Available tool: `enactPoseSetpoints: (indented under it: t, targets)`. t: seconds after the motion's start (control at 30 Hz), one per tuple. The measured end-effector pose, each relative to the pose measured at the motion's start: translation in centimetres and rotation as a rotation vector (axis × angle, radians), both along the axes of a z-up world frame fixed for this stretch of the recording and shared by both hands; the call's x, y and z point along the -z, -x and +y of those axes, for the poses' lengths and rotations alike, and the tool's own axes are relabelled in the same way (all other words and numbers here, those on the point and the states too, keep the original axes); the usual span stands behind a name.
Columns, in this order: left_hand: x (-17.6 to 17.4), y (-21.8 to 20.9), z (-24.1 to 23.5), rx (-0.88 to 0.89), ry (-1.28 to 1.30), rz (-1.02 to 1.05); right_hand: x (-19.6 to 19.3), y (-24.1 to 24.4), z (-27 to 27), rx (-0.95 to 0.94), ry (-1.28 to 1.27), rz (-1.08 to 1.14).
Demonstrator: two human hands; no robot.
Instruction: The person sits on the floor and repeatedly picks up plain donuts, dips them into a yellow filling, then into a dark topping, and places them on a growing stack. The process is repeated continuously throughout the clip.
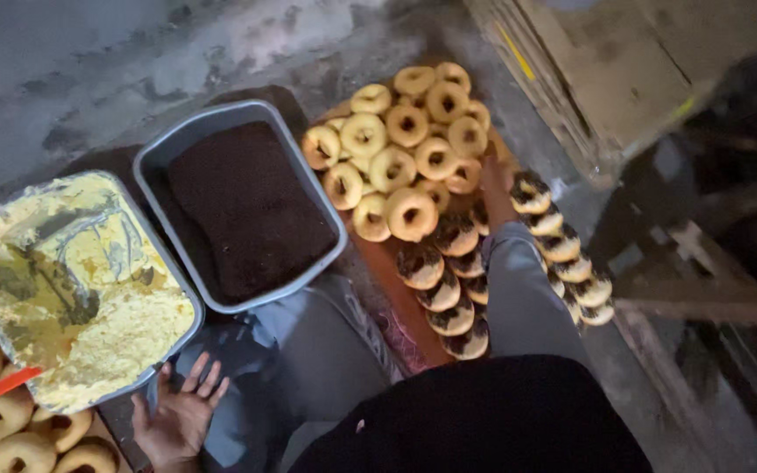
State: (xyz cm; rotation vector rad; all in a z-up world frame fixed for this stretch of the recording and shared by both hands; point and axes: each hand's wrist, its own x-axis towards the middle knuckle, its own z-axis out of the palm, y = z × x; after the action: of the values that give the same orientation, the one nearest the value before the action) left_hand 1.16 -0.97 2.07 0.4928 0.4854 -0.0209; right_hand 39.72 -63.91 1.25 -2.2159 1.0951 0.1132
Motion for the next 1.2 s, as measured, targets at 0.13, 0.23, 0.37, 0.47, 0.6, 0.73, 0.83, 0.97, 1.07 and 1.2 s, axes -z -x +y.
enactPoseSetpoints:
  t: [0.13,0.23,0.37,0.47,0.6,0.73,0.83,0.97,1.07,1.2]
  targets:
    - [-0.7,-1.4,-0.9,-0.019,-0.005,0.071,0.5,-3.9,0.5,-0.268,0.093,-0.176]
    - [-1.4,-1.9,-1.8,-0.034,0.009,0.072,2.5,-4.3,-0.3,-0.838,0.505,-0.026]
    - [-1.9,-2.9,-3.2,-0.003,-0.021,0.112,3.1,-4.2,-2.0,-0.204,-0.458,-0.215]
    - [-2.0,-3.4,-4.1,0.035,0.02,0.086,2.5,-3.6,-3.0,-0.013,-0.777,-0.25]
    - [-1.4,-3.2,-4.6,0.087,0.089,-0.002,0.7,-2.0,-2.4,-0.099,-1.145,-0.293]
    - [-0.4,-2.6,-4.4,0.098,0.144,-0.047,-0.6,-0.3,1.7,-0.327,-0.944,-0.426]
    - [1.0,-2.9,-4.0,0.107,0.216,-0.039,-1.2,-0.3,6.0,-0.373,-0.816,-0.518]
    - [2.3,-2.6,-2.8,0.118,0.222,-0.136,-1.9,-1.0,10.2,-0.458,-0.644,-0.602]
    - [1.8,-2.5,-3.0,0.113,0.142,-0.198,-2.4,0.0,14.8,-0.531,-0.654,-0.782]
    - [-0.3,-3.4,-7.6,0.193,0.017,-0.291,-3.2,7.7,23.5,-0.567,-0.932,-0.75]
